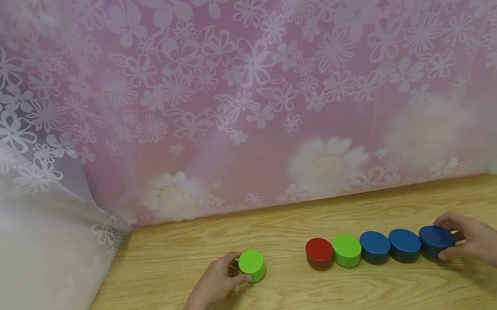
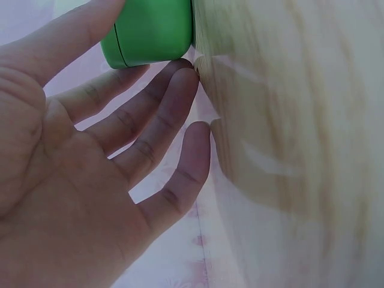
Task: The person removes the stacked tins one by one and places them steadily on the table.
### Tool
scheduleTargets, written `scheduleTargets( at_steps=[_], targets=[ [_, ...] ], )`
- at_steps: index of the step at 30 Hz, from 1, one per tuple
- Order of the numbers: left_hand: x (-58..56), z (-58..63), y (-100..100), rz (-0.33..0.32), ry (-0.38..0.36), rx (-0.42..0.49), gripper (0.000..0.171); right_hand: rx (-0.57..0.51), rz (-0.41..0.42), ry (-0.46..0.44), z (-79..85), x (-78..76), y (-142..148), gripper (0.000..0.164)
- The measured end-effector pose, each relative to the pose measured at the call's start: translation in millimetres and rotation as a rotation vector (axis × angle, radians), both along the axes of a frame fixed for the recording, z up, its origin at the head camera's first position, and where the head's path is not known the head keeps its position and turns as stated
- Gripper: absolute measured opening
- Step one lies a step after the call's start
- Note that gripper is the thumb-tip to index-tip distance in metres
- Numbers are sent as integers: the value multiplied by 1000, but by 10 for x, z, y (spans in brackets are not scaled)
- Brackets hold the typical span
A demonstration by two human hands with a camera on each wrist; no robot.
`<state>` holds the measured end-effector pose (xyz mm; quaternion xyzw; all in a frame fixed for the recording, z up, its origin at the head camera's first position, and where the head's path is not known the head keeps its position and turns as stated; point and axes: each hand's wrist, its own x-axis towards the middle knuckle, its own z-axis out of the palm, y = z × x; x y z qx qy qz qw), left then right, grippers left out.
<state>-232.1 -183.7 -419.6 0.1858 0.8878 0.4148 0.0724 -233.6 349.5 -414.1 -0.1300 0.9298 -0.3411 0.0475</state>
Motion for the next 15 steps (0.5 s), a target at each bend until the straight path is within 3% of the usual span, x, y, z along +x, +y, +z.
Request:
scheduleTargets(
  at_steps=[15],
  targets=[
    [-38,-40,-11,-15,4,-1,55,66,-3,7,8,28,-112,74]
  ],
)
